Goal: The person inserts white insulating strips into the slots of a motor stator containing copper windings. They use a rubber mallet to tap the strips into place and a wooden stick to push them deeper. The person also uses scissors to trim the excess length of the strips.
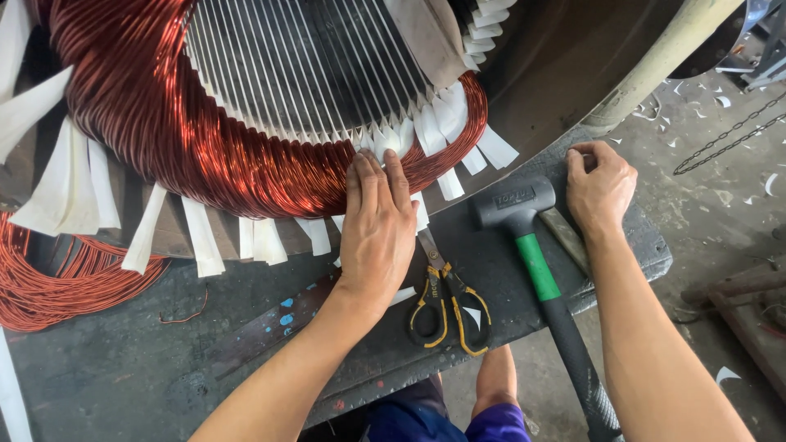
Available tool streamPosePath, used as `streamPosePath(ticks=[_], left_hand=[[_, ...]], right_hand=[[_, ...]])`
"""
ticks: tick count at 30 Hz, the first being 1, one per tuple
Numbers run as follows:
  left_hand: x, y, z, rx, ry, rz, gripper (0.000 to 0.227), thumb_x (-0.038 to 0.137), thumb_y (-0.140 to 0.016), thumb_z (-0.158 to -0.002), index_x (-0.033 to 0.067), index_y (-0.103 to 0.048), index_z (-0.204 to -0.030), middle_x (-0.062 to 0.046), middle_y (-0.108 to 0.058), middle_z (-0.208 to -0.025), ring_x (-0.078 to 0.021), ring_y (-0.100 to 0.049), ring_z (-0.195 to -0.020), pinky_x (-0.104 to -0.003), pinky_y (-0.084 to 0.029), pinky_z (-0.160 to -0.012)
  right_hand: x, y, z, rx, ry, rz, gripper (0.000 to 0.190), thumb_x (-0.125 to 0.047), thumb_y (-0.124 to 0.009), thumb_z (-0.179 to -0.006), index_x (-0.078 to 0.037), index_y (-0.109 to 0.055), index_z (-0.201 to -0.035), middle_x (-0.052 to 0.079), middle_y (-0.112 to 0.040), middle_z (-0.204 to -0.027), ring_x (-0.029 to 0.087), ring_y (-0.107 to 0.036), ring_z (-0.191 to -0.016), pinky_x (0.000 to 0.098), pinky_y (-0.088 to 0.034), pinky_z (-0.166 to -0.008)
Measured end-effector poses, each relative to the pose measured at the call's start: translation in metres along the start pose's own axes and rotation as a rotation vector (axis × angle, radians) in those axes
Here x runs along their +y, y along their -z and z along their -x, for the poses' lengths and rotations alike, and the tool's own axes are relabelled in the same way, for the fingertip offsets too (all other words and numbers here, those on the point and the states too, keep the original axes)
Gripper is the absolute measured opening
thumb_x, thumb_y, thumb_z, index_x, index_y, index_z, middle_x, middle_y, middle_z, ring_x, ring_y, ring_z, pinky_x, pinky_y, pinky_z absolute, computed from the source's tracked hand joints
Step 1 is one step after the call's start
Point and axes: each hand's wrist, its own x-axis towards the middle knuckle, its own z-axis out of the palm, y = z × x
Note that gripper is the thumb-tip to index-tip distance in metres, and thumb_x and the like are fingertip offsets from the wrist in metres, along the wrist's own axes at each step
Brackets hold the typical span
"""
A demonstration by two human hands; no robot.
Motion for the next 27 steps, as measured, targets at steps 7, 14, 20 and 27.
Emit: streamPosePath(ticks=[7, 14, 20, 27], left_hand=[[-0.0016, 0.0008, 0.0001, 0.008, 0.0, 0.001, 0.072, 0.038, -0.069, -0.105, -0.0127, -0.053, -0.154, -0.04, -0.063, -0.139, -0.0487, -0.055, -0.14, -0.055, -0.042, -0.121], [-0.0015, -0.0003, -0.0002, 0.012, -0.002, 0.004, 0.073, 0.038, -0.07, -0.104, -0.0133, -0.053, -0.153, -0.041, -0.063, -0.138, -0.0487, -0.055, -0.14, -0.055, -0.043, -0.121], [-0.0025, 0.0019, -0.0002, 0.01, -0.003, 0.0, 0.072, 0.038, -0.07, -0.103, -0.0125, -0.054, -0.152, -0.04, -0.064, -0.138, -0.0484, -0.055, -0.139, -0.055, -0.042, -0.121], [-0.0026, 0.0021, -0.0007, 0.017, -0.007, 0.0, 0.071, 0.038, -0.07, -0.104, -0.0128, -0.055, -0.152, -0.04, -0.064, -0.138, -0.0487, -0.056, -0.139, -0.055, -0.043, -0.12]], right_hand=[[-0.0023, 0.001, 0.0001, -0.001, 0.0, 0.005, 0.012, -0.019, -0.079, -0.104, -0.016, -0.086, -0.113, 0.014, -0.077, -0.084, 0.037, -0.077, -0.086, 0.0464, -0.058, -0.074], [0.0008, -0.0006, 0.001, -0.008, 0.005, 0.01, 0.014, -0.02, -0.078, -0.105, -0.016, -0.086, -0.115, 0.013, -0.076, -0.084, 0.037, -0.076, -0.085, 0.0453, -0.057, -0.074], [0.0023, -0.002, -0.0007, -0.009, 0.006, 0.011, 0.014, -0.018, -0.079, -0.105, -0.014, -0.087, -0.115, 0.013, -0.077, -0.085, 0.036, -0.077, -0.085, 0.0443, -0.057, -0.075], [0.0002, -0.0008, 0.0008, -0.001, 0.016, 0.014, 0.013, -0.019, -0.079, -0.104, -0.015, -0.087, -0.114, 0.014, -0.076, -0.083, 0.038, -0.076, -0.087, 0.0464, -0.057, -0.075]])
